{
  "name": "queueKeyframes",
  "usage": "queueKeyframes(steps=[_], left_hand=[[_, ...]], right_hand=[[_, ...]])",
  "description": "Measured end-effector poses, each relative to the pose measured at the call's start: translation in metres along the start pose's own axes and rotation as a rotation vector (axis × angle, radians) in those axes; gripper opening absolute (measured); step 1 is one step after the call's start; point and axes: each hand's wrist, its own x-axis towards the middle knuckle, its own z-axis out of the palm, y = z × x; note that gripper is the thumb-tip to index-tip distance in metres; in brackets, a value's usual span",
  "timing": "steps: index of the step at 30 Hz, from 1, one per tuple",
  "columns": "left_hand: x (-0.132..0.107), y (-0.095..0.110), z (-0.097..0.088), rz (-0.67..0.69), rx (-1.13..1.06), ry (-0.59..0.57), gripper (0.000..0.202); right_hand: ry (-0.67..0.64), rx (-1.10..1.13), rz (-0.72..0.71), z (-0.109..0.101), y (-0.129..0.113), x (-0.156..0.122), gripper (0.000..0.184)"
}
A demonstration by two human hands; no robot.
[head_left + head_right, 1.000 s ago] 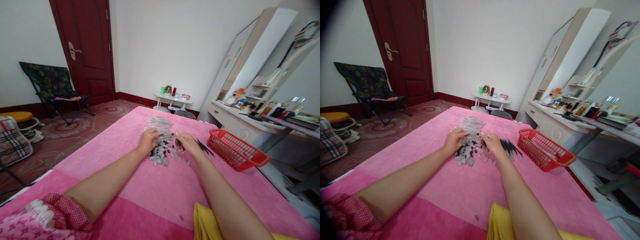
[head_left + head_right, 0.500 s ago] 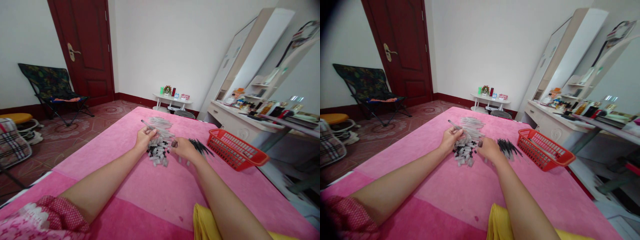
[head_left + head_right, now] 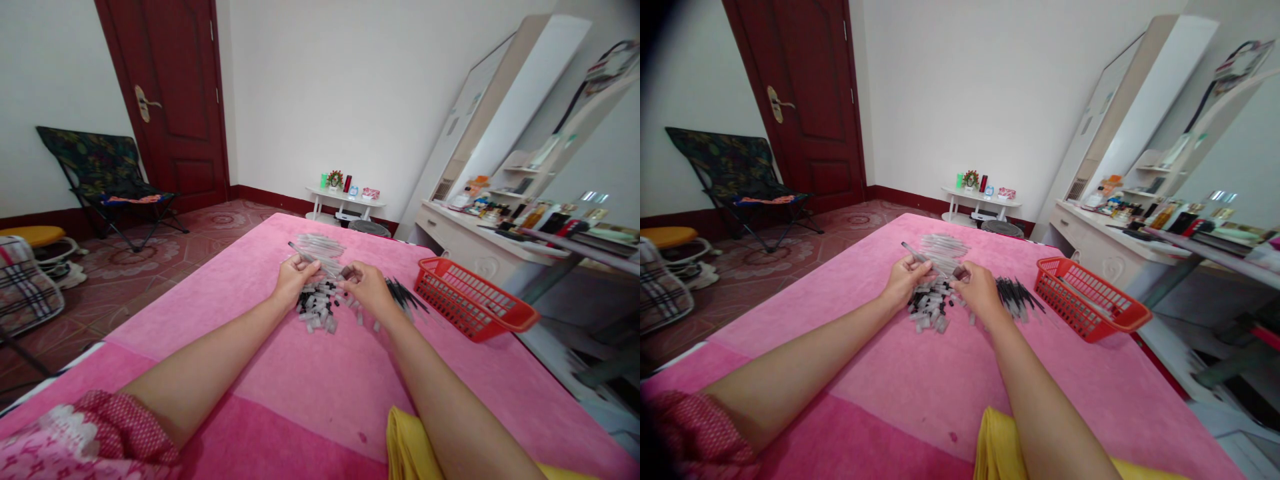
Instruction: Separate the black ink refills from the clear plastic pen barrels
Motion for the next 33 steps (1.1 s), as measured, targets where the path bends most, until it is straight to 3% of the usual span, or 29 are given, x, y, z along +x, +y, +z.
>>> queueKeyframes(steps=[6, 12, 17, 24, 33], left_hand=[[-0.001, 0.002, 0.001, 0.002, -0.006, 0.017, 0.041], [0.001, 0.002, 0.001, 0.007, -0.010, 0.034, 0.040], [0.001, 0.002, 0.001, 0.008, -0.045, 0.071, 0.040], [0.003, 0.002, 0.003, 0.006, -0.106, 0.112, 0.040], [0.002, 0.003, 0.006, -0.035, -0.150, 0.094, 0.036]], right_hand=[[0.095, 0.150, -0.007, 0.000, 0.005, 0.003, 0.022], [0.185, 0.590, 0.211, 0.000, 0.003, 0.003, 0.028], [0.137, 0.883, 0.344, 0.003, -0.003, 0.000, 0.036], [0.081, 0.845, 0.331, 0.009, -0.012, -0.005, 0.033], [0.162, 0.714, 0.220, 0.010, -0.016, -0.004, 0.027]])
